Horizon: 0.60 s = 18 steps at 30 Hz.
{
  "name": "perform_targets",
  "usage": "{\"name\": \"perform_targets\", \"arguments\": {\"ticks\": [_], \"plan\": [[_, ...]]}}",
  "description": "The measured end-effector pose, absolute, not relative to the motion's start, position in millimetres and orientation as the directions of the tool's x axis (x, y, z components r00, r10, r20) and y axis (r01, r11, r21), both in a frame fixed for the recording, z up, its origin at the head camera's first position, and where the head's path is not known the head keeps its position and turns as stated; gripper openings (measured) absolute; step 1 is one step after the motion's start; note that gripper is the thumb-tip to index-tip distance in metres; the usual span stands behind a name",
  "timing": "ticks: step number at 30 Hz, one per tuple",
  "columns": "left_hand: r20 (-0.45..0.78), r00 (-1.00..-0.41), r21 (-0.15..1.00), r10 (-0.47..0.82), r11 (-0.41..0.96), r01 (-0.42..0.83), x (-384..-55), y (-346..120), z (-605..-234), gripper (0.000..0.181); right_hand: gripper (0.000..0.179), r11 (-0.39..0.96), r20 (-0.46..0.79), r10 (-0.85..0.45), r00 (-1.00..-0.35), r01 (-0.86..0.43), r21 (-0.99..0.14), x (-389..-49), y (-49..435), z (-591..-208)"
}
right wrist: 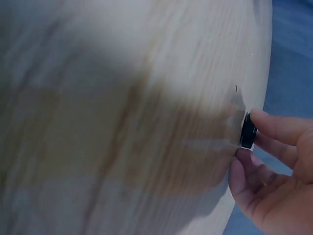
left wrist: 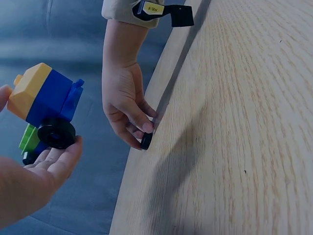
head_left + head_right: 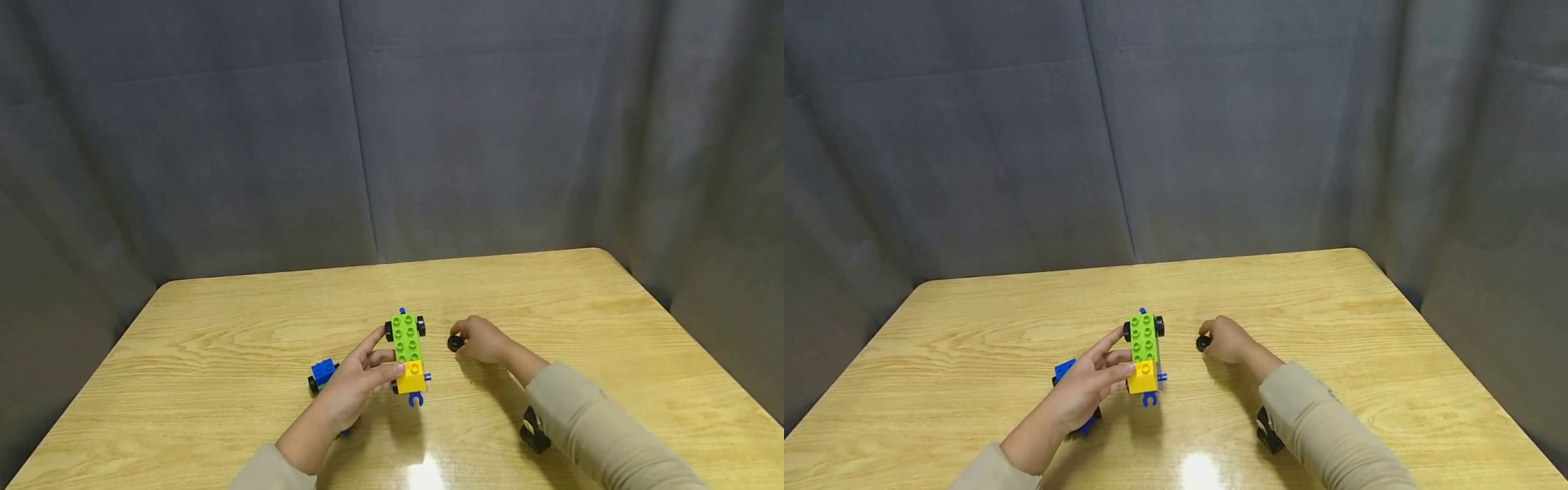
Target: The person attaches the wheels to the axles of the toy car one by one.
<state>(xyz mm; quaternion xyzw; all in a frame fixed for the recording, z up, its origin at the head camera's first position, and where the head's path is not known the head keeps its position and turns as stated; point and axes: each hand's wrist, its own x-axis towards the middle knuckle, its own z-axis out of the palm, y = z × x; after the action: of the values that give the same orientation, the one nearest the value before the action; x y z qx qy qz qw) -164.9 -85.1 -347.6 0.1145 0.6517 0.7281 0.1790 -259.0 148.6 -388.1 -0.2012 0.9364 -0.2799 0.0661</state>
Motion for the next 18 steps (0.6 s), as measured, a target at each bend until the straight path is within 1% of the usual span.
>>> {"name": "perform_targets", "arguments": {"ticks": [6,18], "plan": [[-0.074,-0.916,0.987,0.394,-0.1,-0.123,-164.6,-84.7,-350.2,0.08,0.03,0.781,-0.01,-0.438,-0.899,-0.374,-0.501,-257.3,147.5,-392.5],[-0.055,-0.917,0.985,0.395,-0.131,-0.115,-167.5,-83.6,-349.8,0.08,0.017,0.797,-0.011,-0.43,-0.903,-0.374,-0.474,-258.4,146.9,-389.7]]}}
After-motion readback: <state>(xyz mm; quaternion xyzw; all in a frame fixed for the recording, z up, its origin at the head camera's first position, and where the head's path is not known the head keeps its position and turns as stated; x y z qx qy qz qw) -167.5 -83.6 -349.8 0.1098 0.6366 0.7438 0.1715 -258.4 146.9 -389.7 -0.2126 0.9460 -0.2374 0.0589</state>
